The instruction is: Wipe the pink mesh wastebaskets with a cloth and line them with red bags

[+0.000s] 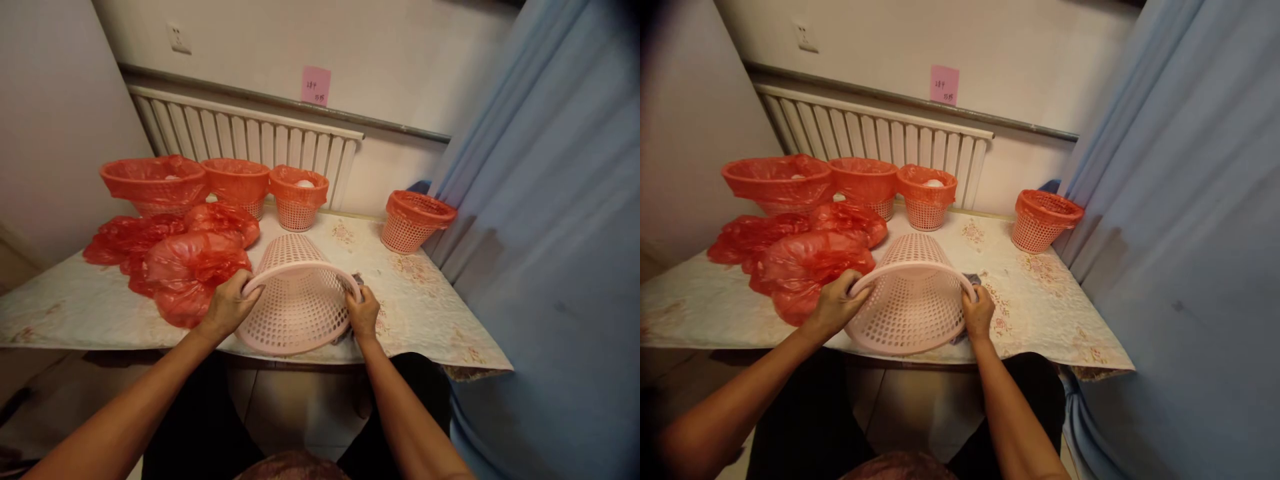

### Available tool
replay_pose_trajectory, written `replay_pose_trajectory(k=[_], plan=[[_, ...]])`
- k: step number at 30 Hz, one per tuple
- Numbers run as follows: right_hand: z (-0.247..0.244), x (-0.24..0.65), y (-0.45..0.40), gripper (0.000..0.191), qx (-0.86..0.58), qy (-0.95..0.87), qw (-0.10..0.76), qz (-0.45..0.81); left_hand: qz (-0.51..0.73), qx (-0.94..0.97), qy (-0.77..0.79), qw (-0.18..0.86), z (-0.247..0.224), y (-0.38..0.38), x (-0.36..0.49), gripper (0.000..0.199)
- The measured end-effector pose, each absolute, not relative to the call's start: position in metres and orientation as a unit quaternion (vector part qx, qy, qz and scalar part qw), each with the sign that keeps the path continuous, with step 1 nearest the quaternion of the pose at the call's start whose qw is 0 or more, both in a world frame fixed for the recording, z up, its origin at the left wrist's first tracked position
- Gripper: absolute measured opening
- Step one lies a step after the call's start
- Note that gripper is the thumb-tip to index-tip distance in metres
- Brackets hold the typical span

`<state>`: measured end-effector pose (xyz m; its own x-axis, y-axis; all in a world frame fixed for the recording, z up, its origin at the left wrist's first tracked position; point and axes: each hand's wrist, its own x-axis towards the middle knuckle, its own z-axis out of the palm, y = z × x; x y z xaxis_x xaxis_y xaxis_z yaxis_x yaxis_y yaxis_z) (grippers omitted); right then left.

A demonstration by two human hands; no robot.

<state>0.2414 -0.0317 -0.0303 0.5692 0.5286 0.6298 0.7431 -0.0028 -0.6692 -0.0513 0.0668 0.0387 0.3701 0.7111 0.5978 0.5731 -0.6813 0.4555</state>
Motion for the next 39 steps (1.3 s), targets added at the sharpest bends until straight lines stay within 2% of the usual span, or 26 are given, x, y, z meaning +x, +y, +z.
replay_pose_trajectory(k=[2,7,10,13,17,20,23,26,29,34,39], plan=[[0.000,0.253,-0.026,0.011,-0.667,-0.531,0.494,-0.175,0.401,0.826,0.390,0.061,0.042,0.066,-0.047,0.014],[0.066,0.245,-0.019,0.012,-0.588,-0.702,0.288,-0.282,0.353,0.875,0.330,0.001,0.061,0.062,-0.024,0.009],[0.080,0.232,-0.017,0.013,-0.560,-0.737,0.237,-0.294,0.321,0.895,0.311,0.011,0.065,0.062,-0.017,0.006],[0.070,0.233,-0.017,0.014,-0.563,-0.730,0.265,-0.282,0.303,0.903,0.302,0.040,0.059,0.065,-0.021,0.003],[0.021,0.246,-0.027,0.008,-0.596,-0.667,0.384,-0.227,0.315,0.892,0.315,0.070,0.047,0.067,-0.035,0.005],[-0.029,0.246,-0.038,0.009,-0.660,-0.551,0.489,-0.149,0.334,0.881,0.323,0.086,0.042,0.066,-0.042,0.007],[-0.074,0.231,-0.046,0.016,-0.729,-0.407,0.549,-0.028,0.351,0.873,0.327,0.088,0.041,0.064,-0.043,0.007],[-0.096,0.215,-0.047,0.024,-0.747,-0.314,0.584,0.046,0.374,0.858,0.337,0.097,0.037,0.064,-0.046,0.006],[-0.087,0.213,-0.042,0.019,-0.745,-0.332,0.578,0.034,0.409,0.824,0.377,0.109,0.028,0.065,-0.054,0.008],[-0.023,0.239,-0.028,0.013,-0.699,-0.486,0.510,-0.125,0.408,0.794,0.442,0.087,0.023,0.063,-0.061,0.015],[0.044,0.242,-0.019,0.012,-0.614,-0.659,0.337,-0.275,0.389,0.849,0.358,-0.010,0.043,0.062,-0.042,0.012]])
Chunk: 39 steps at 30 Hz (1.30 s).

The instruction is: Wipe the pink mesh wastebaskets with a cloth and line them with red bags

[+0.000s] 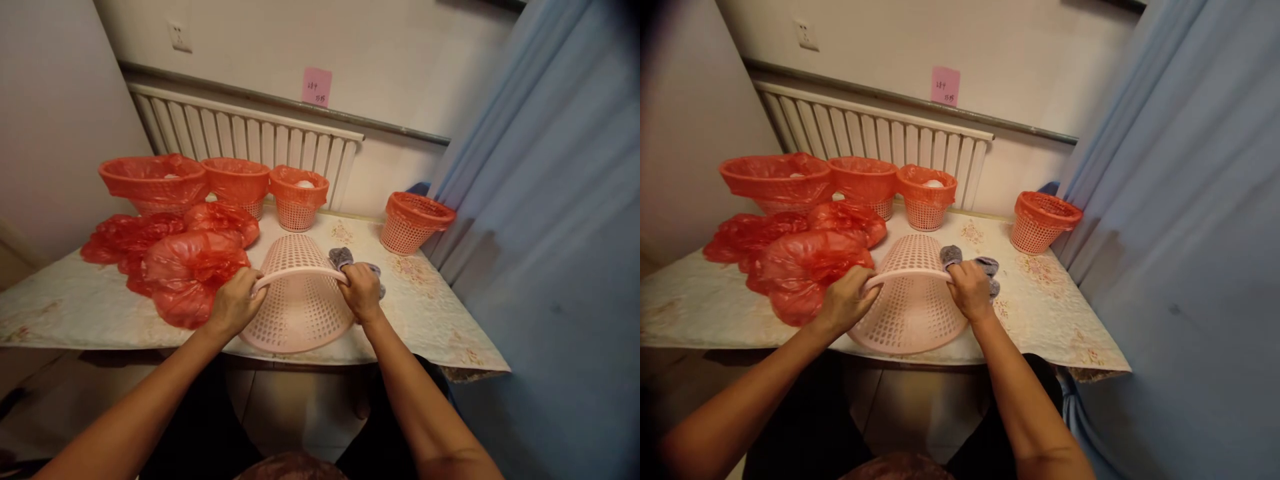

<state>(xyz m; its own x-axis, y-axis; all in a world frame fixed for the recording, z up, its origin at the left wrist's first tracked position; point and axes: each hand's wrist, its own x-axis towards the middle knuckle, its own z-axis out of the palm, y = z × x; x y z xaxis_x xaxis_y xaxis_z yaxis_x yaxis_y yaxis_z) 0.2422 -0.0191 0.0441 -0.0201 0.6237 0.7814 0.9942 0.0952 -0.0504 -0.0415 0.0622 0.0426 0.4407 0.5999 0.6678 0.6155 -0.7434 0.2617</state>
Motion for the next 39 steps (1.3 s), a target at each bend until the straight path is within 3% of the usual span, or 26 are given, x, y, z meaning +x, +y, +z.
replay_pose_trajectory(k=[3,5,12,18,21,26,33,39], plan=[[0.063,0.231,-0.018,0.013,-0.583,-0.708,0.264,-0.299,-0.363,-0.872,-0.328,0.010,0.052,0.065,-0.031,0.008],[0.061,0.229,-0.019,0.012,-0.578,-0.712,0.273,-0.289,-0.346,-0.882,-0.320,-0.019,0.052,0.068,-0.031,0.009],[-0.032,0.233,-0.037,0.011,-0.661,-0.548,0.493,-0.140,-0.350,-0.867,-0.347,-0.073,0.037,0.069,-0.053,0.015],[-0.101,0.202,-0.046,0.025,-0.744,-0.332,0.578,0.040,-0.384,-0.849,-0.353,-0.083,0.030,0.070,-0.057,0.013],[-0.089,0.206,-0.042,0.018,-0.748,-0.355,0.561,0.023,-0.407,-0.825,-0.381,-0.093,0.027,0.072,-0.062,0.012],[-0.016,0.237,-0.035,0.011,-0.700,-0.497,0.493,-0.144,-0.397,-0.823,-0.402,-0.059,0.032,0.072,-0.059,0.011],[0.066,0.238,-0.028,0.008,-0.592,-0.709,0.277,-0.265,-0.369,-0.861,-0.346,-0.053,0.036,0.070,-0.032,0.014],[0.025,0.241,-0.034,0.006,-0.620,-0.657,0.372,-0.214,-0.362,-0.852,-0.368,-0.092,0.022,0.072,-0.044,0.024]])
